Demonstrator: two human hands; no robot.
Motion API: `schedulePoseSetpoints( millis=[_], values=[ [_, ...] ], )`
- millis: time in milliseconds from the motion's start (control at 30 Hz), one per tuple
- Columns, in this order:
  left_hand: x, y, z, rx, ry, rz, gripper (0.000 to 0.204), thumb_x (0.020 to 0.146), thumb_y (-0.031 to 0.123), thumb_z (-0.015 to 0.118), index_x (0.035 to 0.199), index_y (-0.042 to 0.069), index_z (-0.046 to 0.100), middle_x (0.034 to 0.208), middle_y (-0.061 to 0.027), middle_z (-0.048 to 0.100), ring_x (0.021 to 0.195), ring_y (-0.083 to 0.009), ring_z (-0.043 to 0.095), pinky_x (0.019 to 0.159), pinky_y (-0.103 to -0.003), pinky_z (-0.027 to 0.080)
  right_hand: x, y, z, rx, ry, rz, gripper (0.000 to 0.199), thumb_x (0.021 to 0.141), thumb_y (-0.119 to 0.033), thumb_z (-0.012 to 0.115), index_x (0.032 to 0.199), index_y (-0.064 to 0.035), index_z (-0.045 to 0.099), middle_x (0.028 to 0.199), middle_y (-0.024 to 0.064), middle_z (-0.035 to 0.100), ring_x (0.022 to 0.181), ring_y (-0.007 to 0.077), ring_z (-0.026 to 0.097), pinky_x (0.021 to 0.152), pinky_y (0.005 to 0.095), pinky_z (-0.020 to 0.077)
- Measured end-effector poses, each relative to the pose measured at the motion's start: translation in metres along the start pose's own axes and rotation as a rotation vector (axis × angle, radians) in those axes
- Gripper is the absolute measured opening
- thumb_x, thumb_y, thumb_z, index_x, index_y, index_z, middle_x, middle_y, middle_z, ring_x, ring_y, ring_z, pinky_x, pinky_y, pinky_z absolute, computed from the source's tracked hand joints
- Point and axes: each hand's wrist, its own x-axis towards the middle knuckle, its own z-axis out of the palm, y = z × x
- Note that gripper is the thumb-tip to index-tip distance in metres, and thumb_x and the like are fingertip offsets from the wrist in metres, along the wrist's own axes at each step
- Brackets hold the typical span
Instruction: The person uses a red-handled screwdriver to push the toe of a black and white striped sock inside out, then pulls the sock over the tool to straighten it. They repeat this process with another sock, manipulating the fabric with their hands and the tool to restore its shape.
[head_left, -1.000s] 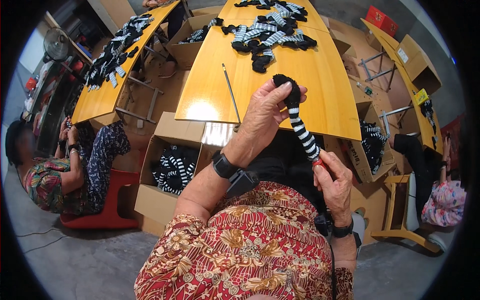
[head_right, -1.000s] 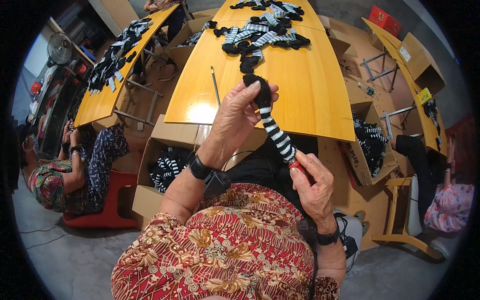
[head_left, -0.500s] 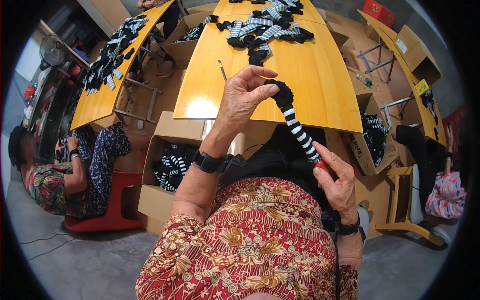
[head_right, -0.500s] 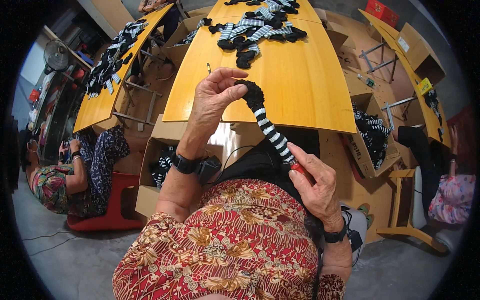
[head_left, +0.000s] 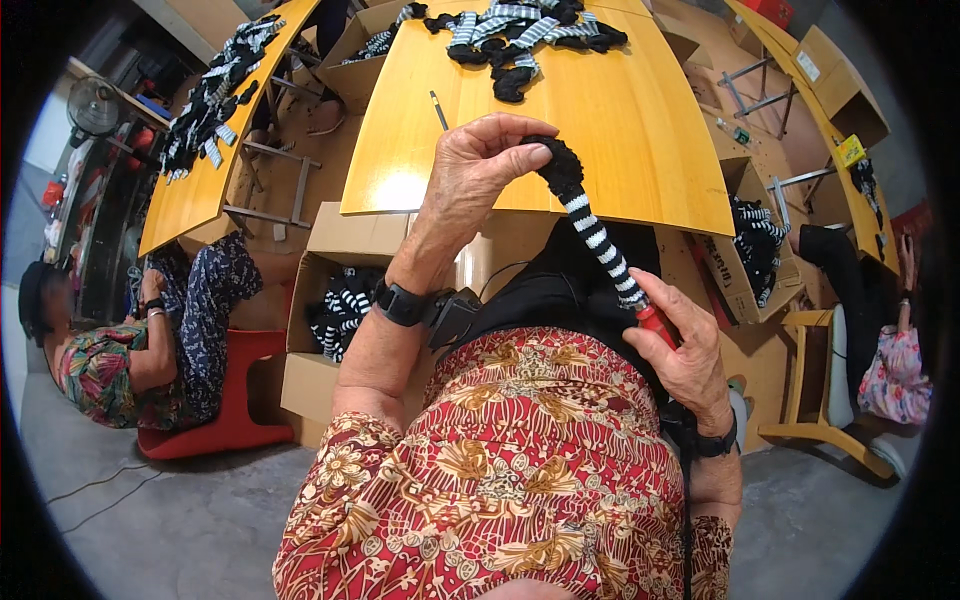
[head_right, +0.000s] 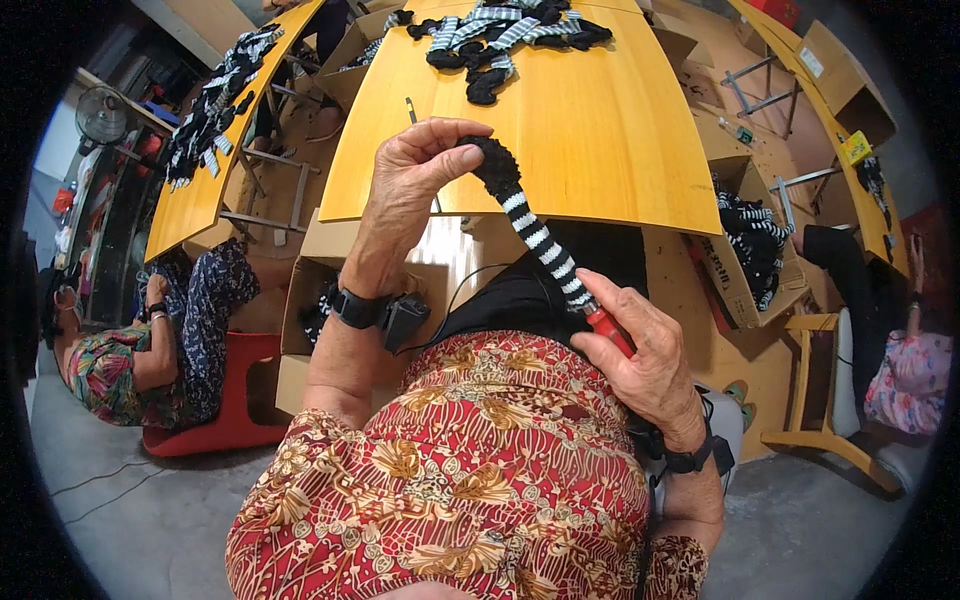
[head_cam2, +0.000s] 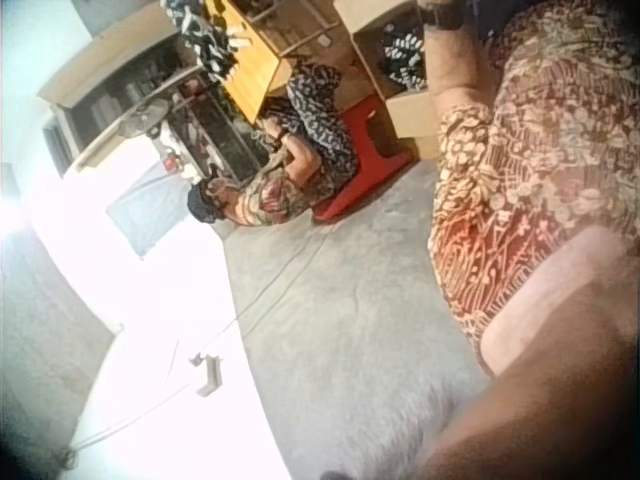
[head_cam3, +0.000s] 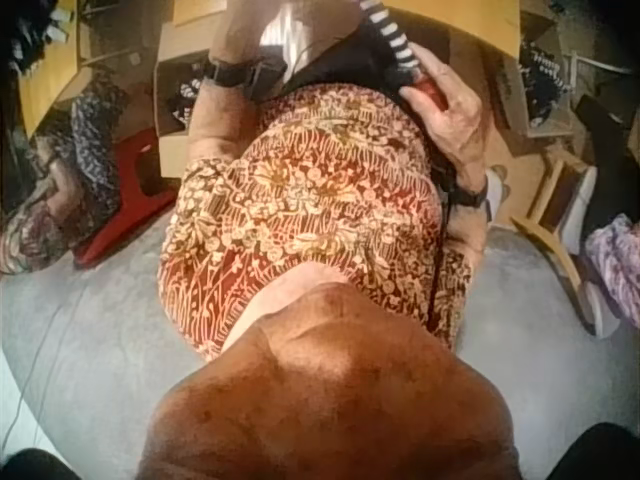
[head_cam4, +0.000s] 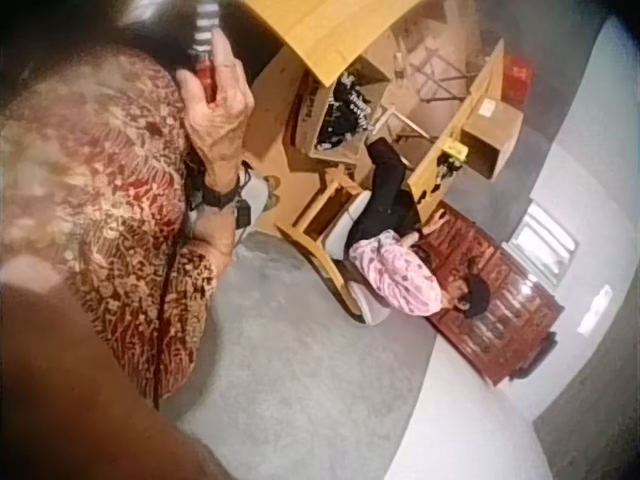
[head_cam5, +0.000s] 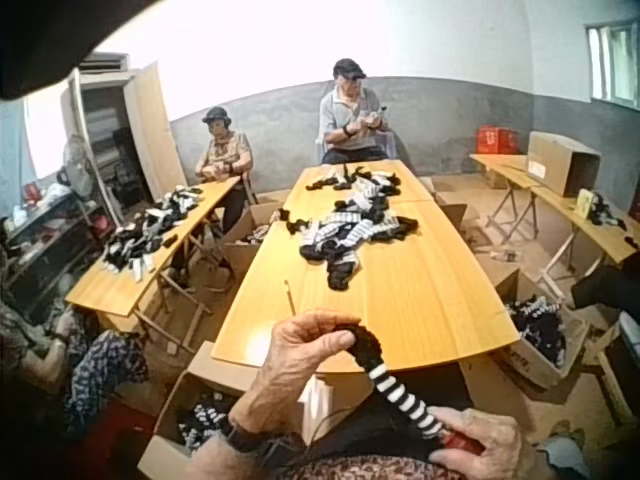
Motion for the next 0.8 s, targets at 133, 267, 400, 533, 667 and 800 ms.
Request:
schedulePoseSetpoints(
  millis=[133,267,400,533,667,800],
  values=[
    [0.002,-0.008,-0.002,-0.09,0.105,0.061,0.018,0.086,0.007,0.068,0.103,0.0,0.065,0.086,-0.0033,0.066,0.081,-0.0098,0.061,0.079,-0.024,0.05,0.002,-0.004,-0.003,-0.101,0.003,-0.004,0.05,0.076,0.0,0.068,0.125,-0.006,0.058,0.077,0.0067,0.053,0.068,0.0155,0.055,0.063,0.0286,0.0464],
    [-0.004,-0.014,-0.002,-0.139,0.15,0.127,0.014,0.088,0.007,0.066,0.1,0.001,0.064,0.088,-0.0027,0.065,0.083,-0.0093,0.06,0.08,-0.023,0.049,-0.005,-0.002,-0.001,0.287,-0.044,0.208,0.044,0.083,0.0,0.061,0.126,-0.0032,0.057,0.078,0.0047,0.057,0.064,0.0113,0.058,0.06,0.0246,0.0477],
    [-0.008,-0.016,0.003,-0.178,0.196,0.158,0.016,0.088,0.007,0.066,0.102,0.002,0.063,0.09,-0.0025,0.065,0.083,-0.0091,0.06,0.081,-0.023,0.048,-0.014,0.005,0.004,0.534,-0.024,0.276,0.042,0.086,0.0,0.056,0.128,-0.0008,0.055,0.08,0.0043,0.06,0.062,0.0088,0.059,0.059,0.0226,0.0496],
    [-0.012,-0.012,0.006,-0.124,0.127,0.135,0.016,0.089,0.005,0.064,0.104,0.0,0.062,0.094,-0.0028,0.066,0.085,-0.0074,0.06,0.078,-0.021,0.05,-0.014,0.007,0.006,0.465,0.005,0.232,0.043,0.085,-0.003,0.058,0.128,-0.0014,0.055,0.08,0.0045,0.06,0.061,0.0096,0.059,0.059,0.0232,0.0491],
    [-0.017,-0.009,0.004,0.076,0.113,0.125,0.017,0.09,0.002,0.061,0.106,-0.001,0.062,0.091,-0.0024,0.066,0.084,-0.0055,0.06,0.075,-0.019,0.048,-0.004,0.004,0.005,0.203,-0.004,0.073,0.043,0.085,-0.005,0.061,0.128,-0.0034,0.056,0.079,0.0032,0.059,0.058,0.009,0.055,0.058,0.0226,0.0463],
    [-0.016,-0.001,0.006,0.014,0.208,0.142,0.016,0.088,0.004,0.063,0.104,0.001,0.064,0.087,-0.0006,0.067,0.08,-0.0044,0.06,0.074,-0.019,0.048,-0.002,0.003,0.006,0.194,-0.052,0.149,0.046,0.083,-0.006,0.064,0.128,-0.0042,0.057,0.078,0.0029,0.057,0.059,0.0096,0.052,0.058,0.0234,0.0443]
  ],
)
